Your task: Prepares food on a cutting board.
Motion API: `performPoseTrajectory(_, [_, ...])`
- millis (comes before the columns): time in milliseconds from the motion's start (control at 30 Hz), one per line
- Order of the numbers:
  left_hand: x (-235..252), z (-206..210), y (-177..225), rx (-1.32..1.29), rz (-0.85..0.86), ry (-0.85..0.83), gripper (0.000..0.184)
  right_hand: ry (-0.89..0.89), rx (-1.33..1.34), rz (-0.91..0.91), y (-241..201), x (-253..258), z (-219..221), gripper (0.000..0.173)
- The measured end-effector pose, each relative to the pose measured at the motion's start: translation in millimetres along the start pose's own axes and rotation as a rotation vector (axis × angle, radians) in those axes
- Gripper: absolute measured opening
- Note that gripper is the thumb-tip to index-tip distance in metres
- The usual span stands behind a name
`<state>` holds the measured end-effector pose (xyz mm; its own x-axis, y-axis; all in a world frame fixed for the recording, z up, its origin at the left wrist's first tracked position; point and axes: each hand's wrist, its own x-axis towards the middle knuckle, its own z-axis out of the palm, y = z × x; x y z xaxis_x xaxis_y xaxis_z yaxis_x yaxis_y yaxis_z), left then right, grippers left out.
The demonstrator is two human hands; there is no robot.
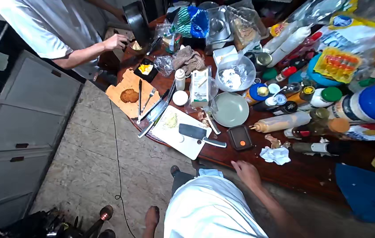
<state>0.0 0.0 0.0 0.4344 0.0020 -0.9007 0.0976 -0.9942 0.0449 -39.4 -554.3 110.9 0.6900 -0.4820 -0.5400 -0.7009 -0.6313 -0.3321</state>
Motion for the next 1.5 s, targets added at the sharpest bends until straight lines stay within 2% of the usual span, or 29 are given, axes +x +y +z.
performPoseTrajectory(67, [4, -31, 48, -0.132, 0.130, 0.194, 0.033, 0.030, -0.013, -0.247, -41, 45, -6, 0.039])
performPoseTrajectory(133, [12, -70, 107, -0.236, 0.279, 0.346, 0.034, 0.031, -0.065, -0.382, -76, 83, 3, 0.041])
performPoseTrajectory(233, [25, -120, 194, -0.319, 0.483, 0.565, 0.030, 0.023, -0.156, -0.400, -110, 122, 24, 0.052])
performPoseTrajectory(333, [42, -150, 258, -0.378, 0.605, 0.700, 0.026, 0.025, -0.159, -0.364, -113, 140, 43, 0.055])
performPoseTrajectory(433, [66, -157, 287, -0.289, 0.699, 0.776, 0.018, 0.005, -0.139, -0.369, -105, 148, 52, 0.052])
performPoseTrajectory(567, [84, -150, 292, -0.067, 0.786, 0.783, 0.019, -0.052, -0.118, -0.374, -110, 141, 46, 0.046])
performPoseTrajectory(633, [87, -151, 295, -0.169, 0.817, 0.765, 0.023, -0.070, -0.087, -0.344, -116, 135, 36, 0.045])
performPoseTrajectory(667, [85, -151, 299, -0.392, 0.816, 0.721, 0.024, -0.071, -0.058, -0.335, -118, 132, 32, 0.043])
performPoseTrajectory(733, [70, -158, 312, -1.194, 0.756, 0.444, 0.027, -0.052, -0.009, -0.345, -116, 132, 31, 0.043])
performPoseTrajectory(767, [57, -167, 321, -1.648, 0.743, 0.238, 0.036, -0.040, 0.001, -0.358, -114, 133, 32, 0.043])
performPoseTrajectory(800, [40, -178, 326, -1.986, 0.745, 0.028, 0.043, -0.038, 0.007, -0.368, -111, 134, 34, 0.043])
performPoseTrajectory(867, [7, -198, 334, -2.289, 0.773, -0.189, 0.046, -0.053, 0.009, -0.378, -106, 137, 37, 0.043])
performPoseTrajectory(933, [-19, -210, 338, -2.358, 0.807, -0.241, 0.043, -0.073, 0.002, -0.377, -106, 137, 38, 0.044])
performPoseTrajectory(1133, [-66, -226, 341, -2.377, 0.880, -0.233, 0.037, -0.118, -0.059, -0.359, -113, 135, 30, 0.044])
performPoseTrajectory(1367, [-100, -235, 344, -2.301, 0.981, -0.187, 0.013, -0.158, -0.075, -0.297, -121, 133, 24, 0.043])
performPoseTrajectory(1500, [-120, -240, 349, -2.218, 0.986, -0.099, 0.020, -0.161, -0.055, -0.294, -122, 131, 25, 0.044])
